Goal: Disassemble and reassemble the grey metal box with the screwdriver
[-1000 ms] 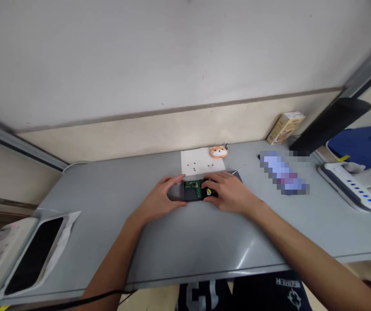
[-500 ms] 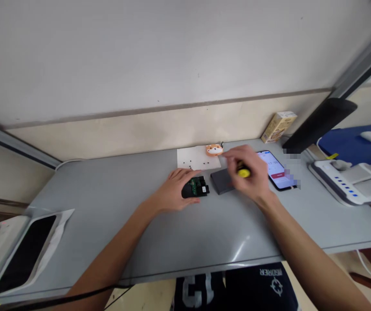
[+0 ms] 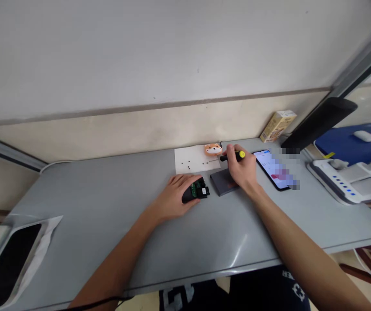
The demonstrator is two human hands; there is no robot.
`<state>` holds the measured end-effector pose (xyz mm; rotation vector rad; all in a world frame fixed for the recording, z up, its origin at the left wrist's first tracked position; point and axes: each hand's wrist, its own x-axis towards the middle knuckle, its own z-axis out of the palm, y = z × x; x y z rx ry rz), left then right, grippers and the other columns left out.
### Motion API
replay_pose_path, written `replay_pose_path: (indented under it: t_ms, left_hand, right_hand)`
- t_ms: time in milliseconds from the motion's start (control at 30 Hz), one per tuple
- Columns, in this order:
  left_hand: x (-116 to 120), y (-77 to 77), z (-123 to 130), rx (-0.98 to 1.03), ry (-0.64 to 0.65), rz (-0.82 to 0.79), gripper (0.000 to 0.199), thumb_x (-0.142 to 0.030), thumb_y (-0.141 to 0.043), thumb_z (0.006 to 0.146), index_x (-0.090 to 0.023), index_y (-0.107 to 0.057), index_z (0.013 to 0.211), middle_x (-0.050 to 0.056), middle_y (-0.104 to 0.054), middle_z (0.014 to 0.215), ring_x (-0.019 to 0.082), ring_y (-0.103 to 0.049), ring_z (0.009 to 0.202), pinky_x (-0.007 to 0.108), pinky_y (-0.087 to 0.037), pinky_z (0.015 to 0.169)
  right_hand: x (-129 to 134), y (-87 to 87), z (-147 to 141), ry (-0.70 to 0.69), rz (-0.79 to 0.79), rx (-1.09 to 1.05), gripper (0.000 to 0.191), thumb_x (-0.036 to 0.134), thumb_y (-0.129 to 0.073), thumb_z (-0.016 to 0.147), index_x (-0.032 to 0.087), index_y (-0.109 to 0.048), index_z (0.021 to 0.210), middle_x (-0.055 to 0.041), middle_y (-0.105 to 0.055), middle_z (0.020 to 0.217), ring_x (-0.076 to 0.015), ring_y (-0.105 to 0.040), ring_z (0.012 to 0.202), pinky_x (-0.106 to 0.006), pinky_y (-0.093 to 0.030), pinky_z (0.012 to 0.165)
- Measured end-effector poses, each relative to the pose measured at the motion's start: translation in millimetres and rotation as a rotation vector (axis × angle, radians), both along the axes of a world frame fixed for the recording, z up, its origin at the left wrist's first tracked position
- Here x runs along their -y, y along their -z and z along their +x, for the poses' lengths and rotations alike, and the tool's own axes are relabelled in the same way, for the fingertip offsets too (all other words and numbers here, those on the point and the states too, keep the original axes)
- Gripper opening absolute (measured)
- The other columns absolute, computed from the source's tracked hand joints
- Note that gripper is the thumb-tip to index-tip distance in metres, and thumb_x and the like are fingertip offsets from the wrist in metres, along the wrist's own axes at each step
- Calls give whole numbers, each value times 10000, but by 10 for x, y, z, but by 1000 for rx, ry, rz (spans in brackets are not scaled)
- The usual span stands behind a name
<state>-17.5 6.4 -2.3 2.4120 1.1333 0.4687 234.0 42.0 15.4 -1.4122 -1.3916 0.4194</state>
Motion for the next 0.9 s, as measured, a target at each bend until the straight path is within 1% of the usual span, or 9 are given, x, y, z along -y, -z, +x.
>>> replay_pose_path:
  t_ms: [167,333,433,600,767,900]
  left_hand:
    - [7,-1,5,20,-18,-4,575,-359,-652,960,-327,-464,1503,30,-576,1499,275,-502,1387,464,-369,1202]
    - [25,-12,9,40,-57,-17,573,-344,-671,947,-325,-484,1489,25,-579,1493,269,-505,1380,462,-379,1200]
    - [28,5,12,67,-74,-35,587,-336,-688,931,-327,-491,1484,30,-580,1494,277,-501,1389,475,-383,1204]
    - [25,44,17,123,-127,-66,663,-321,-731,894,-312,-466,1501,44,-583,1486,273,-497,1395,469,-389,1208]
    - [17,60,13,147,-131,-79,642,-320,-749,879,-324,-501,1471,42,-587,1474,274,-498,1397,470,-394,1209]
    - [17,86,-3,154,-123,-66,633,-308,-748,880,-339,-508,1464,43,-591,1472,279,-508,1387,484,-394,1205]
  right_hand:
    - [-12,0,-35,-31,-11,14,559,651,-466,995,191,-690,771,-2,-632,619,-133,-527,552,-274,-397,590]
    - [13,-23,-50,11,-12,0,560,654,-469,991,194,-698,768,10,-595,591,-133,-499,534,-274,-369,552]
    - [36,-44,-46,25,-11,-69,557,656,-468,989,195,-710,792,12,-566,570,-141,-502,536,-276,-368,536]
    - [41,-80,-51,57,13,-244,574,650,-454,995,189,-696,753,21,-493,529,-139,-483,503,-283,-382,514]
    - [32,-108,-69,90,56,-375,561,629,-470,996,182,-665,719,29,-470,516,-116,-459,467,-268,-367,478]
    - [68,-148,-89,66,29,-455,550,625,-487,989,186,-651,702,32,-462,515,-104,-441,449,-252,-360,449]
